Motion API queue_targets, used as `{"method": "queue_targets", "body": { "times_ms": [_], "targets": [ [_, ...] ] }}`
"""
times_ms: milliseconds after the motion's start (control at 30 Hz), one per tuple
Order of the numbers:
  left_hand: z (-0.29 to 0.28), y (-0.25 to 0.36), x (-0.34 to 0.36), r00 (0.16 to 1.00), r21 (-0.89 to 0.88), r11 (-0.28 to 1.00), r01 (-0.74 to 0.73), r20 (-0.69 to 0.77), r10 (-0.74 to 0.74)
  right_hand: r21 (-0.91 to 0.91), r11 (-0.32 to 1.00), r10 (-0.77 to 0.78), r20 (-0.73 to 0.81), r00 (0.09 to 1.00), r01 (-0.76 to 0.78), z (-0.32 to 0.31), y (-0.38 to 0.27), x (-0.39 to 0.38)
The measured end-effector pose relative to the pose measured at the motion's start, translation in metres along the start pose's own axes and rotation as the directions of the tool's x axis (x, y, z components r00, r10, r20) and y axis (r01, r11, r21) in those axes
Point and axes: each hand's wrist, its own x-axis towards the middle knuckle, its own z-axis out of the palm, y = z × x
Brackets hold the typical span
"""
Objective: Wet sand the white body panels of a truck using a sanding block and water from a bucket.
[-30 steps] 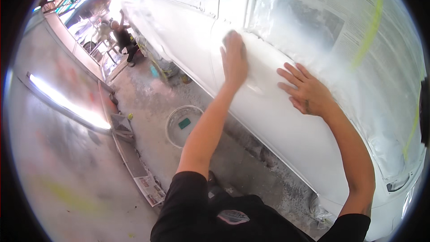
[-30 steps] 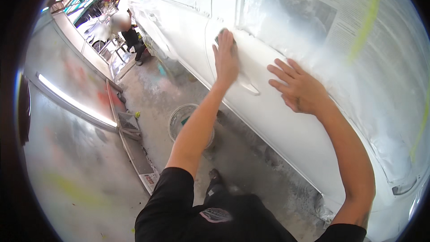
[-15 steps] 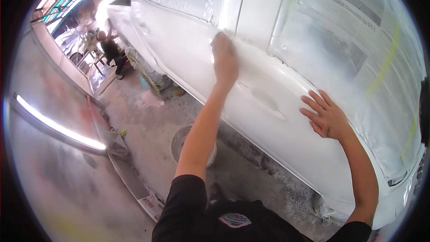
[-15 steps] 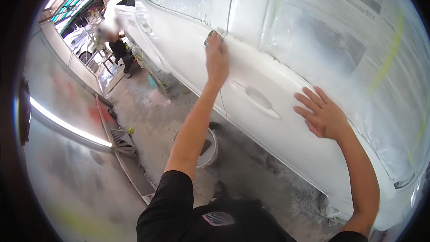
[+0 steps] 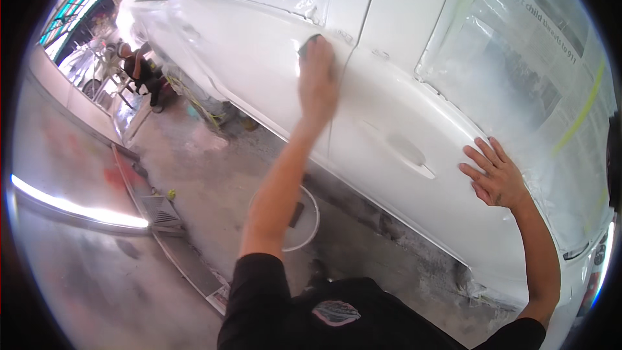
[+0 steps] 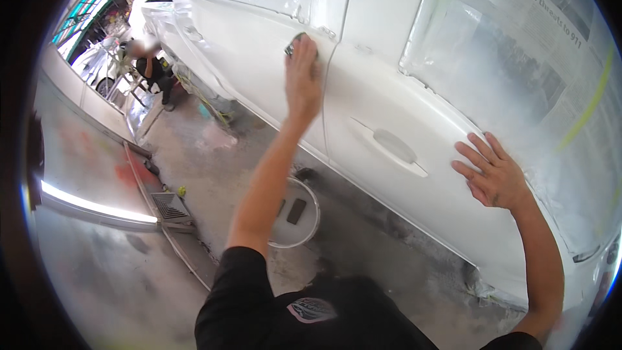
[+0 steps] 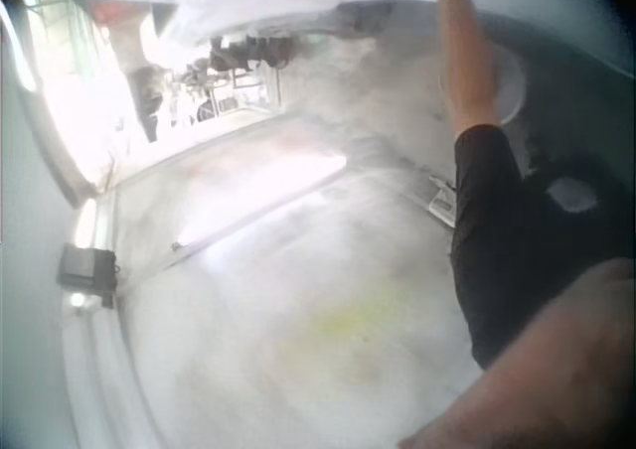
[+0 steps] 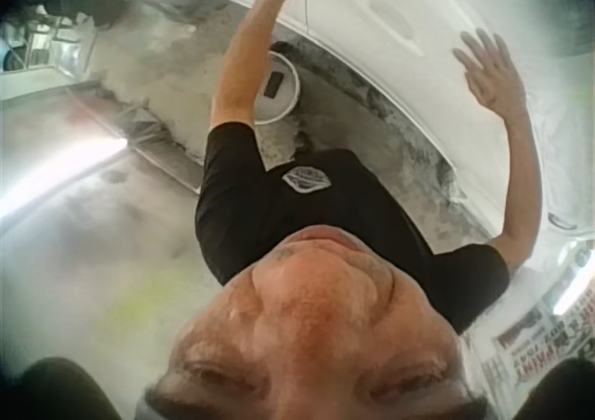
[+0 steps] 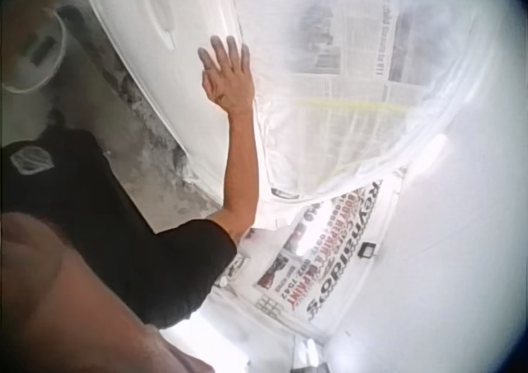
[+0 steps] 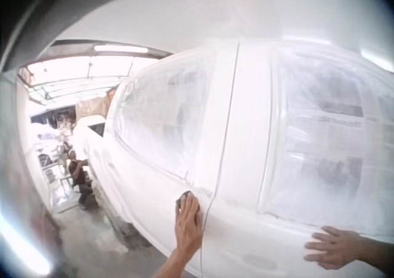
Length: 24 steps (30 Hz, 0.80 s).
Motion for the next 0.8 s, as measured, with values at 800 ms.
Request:
{"method": "queue_targets", "body": {
  "times_ms": [800],
  "targets": [
    [-0.048, 0.158, -0.246, 0.298, -0.716, -0.046, 0.697, 0.347, -0.889, 0.005, 0.996, -0.091, -0.087, 0.992, 0.092, 0.023, -0.006, -0.025]
  ]
}}
